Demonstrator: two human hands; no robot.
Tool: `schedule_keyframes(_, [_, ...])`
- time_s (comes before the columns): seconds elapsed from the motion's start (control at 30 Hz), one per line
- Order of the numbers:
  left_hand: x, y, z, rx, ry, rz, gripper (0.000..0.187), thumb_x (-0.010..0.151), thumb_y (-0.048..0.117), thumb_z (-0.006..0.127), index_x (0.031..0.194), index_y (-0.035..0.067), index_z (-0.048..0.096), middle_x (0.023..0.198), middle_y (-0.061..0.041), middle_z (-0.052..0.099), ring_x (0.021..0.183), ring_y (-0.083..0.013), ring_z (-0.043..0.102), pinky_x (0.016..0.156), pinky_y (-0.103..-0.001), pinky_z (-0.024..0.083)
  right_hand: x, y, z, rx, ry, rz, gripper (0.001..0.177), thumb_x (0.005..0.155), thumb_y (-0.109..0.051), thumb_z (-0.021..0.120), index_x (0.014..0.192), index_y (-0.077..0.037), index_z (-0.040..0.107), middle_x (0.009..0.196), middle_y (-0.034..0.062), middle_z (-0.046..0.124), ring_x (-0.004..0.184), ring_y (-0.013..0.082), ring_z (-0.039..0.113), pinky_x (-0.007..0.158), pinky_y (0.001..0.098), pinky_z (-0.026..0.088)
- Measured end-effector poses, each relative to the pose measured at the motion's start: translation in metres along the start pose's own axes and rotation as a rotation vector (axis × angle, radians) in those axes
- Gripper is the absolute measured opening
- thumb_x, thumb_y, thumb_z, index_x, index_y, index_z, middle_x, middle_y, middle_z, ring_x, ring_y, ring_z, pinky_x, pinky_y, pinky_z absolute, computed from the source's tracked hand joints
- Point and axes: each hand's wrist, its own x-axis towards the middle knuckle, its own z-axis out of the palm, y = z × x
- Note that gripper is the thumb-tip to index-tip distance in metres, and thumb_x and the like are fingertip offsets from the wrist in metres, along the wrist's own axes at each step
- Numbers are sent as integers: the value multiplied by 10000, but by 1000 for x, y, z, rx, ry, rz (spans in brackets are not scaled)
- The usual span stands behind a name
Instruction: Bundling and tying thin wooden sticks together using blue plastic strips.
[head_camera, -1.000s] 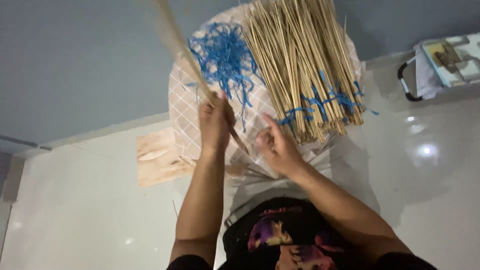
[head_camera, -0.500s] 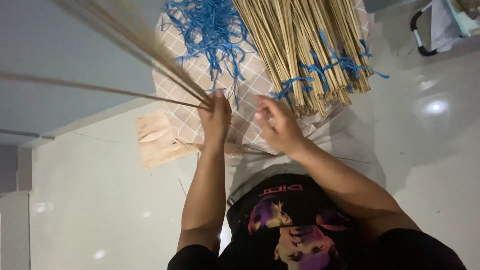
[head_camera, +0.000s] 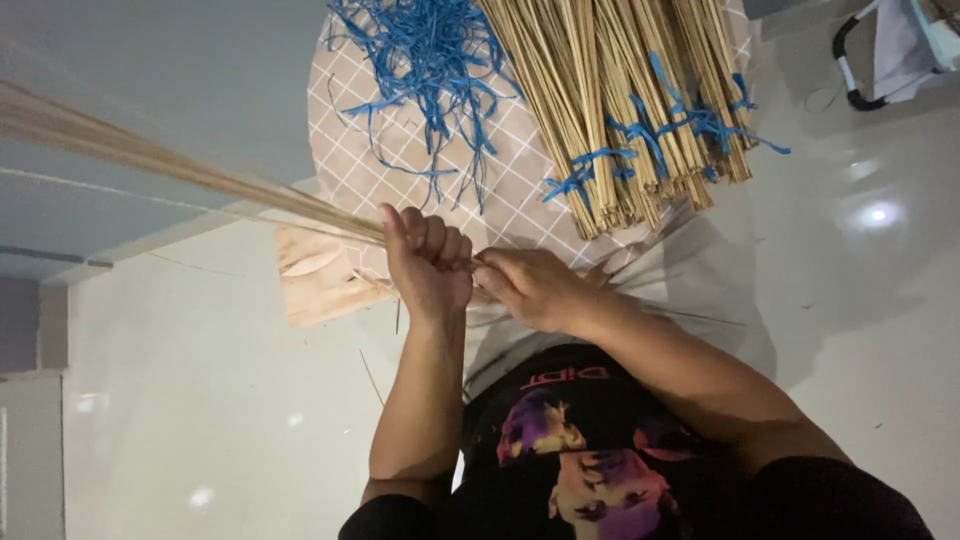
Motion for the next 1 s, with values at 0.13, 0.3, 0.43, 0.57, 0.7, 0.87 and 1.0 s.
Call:
schedule_keyframes(0.13, [-8,-1,-1,89,-44,51,550,1037,588,458,648,239,286,543,88,164,404,-102,198,404,-238,243,-7,35,24,395,28,45,368,1102,-219,436,852,-52,647,613,60,621,587,201,634,611,358,540])
schedule_keyframes(0.3, [-20,4,6,24,-77,29,407,1008,429,609,743,221,381,670,85,331,629,-116,438,676,-293,425,-7,39,29,223,281,3,239,1050,-159,558,915,-51,724,593,110,644,568,203,619,584,350,530])
schedule_keyframes(0.43, [-23,2,-12,1,56,41,551,1034,420,567,616,233,261,583,97,119,457,-89,169,466,-247,215,-4,-2,5,234,21,67,209,1036,-113,532,912,1,656,690,199,684,626,248,609,626,393,532])
schedule_keyframes(0.57, [-33,5,-8,103,-10,93,511,1003,457,617,658,227,318,574,74,221,478,-134,274,515,-278,303,-8,18,13,221,-38,78,296,1081,-172,479,925,0,662,724,173,705,672,275,659,674,417,560])
schedule_keyframes(0.7, [-36,11,2,37,4,36,363,1061,492,452,841,210,508,719,46,452,721,-149,561,833,-381,513,-9,22,23,24,148,9,289,1086,-263,489,977,-69,673,719,157,710,714,357,729,674,426,584])
schedule_keyframes(0.87, [-35,9,1,28,160,54,512,1076,474,444,648,229,309,582,97,175,470,-96,208,491,-245,277,-1,11,10,155,-154,85,299,1090,-215,447,920,-25,604,745,200,698,702,377,683,687,476,552])
schedule_keyframes(1.0, [-36,2,-9,63,76,96,523,1102,490,379,655,223,329,548,88,216,436,-105,242,471,-230,311,-6,13,17,114,-151,109,247,1087,-189,461,960,-18,586,799,259,696,761,418,715,686,475,561])
